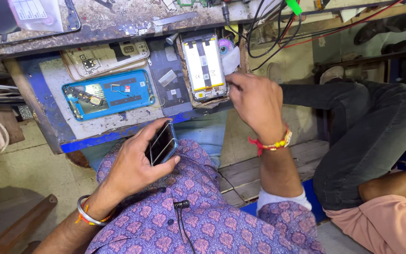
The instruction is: The person replaces a phone screen by wiping the device with a cloth, applying adhesive or rubber bands to secure components, and connecting a charging cable to test the screen function.
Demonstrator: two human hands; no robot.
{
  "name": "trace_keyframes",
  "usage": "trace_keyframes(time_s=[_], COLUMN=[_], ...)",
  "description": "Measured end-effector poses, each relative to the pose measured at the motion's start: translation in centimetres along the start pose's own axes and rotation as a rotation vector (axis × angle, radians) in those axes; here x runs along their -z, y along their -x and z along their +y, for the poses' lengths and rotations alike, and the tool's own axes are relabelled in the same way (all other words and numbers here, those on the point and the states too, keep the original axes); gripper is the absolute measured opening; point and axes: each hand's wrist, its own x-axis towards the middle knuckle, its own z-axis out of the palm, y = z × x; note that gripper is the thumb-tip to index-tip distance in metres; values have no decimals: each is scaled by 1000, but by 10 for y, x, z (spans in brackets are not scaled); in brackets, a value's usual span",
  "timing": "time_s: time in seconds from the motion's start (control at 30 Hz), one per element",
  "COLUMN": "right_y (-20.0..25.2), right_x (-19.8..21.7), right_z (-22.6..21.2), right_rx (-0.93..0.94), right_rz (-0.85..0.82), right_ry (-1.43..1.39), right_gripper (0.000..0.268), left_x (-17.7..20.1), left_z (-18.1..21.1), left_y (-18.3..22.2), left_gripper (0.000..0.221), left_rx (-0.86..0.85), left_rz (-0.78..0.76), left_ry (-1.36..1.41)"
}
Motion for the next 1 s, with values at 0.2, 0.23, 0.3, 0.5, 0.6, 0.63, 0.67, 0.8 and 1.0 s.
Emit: trace_keyframes(time_s=[0.2,0.23,0.3,0.5,0.6,0.63,0.67,0.8,1.0], right_y=[-13,-14,-15,-16,-20,-20,-20,-14,3], right_x=[10,8,1,-27,-19,-16,-14,-9,-13], right_z=[12,16,23,44,58,62,63,68,61], right_rx=[72,91,26,-204,-377,-470,-468,-434,-328], right_rz=[-225,-281,-290,-324,-264,-190,-191,-35,-10], right_ry=[-62,-121,-290,-953,-1181,-1215,-1214,-1313,-1185], right_gripper=[15,15,21,30,31,34,34,37,35], left_x=[0,0,-1,-4,-4,-4,-4,-3,-3], left_z=[-1,-2,-4,-6,-6,-6,-6,-8,-9], left_y=[-1,-1,-2,-5,-6,-6,-6,-6,-6], left_gripper=[75,75,75,77,77,77,77,75,76], left_rx=[6,7,45,-57,-37,-38,-40,33,1], left_rz=[16,18,4,11,-1,2,7,-8,9], left_ry=[1,1,8,-20,-13,-13,-7,-4,-3])
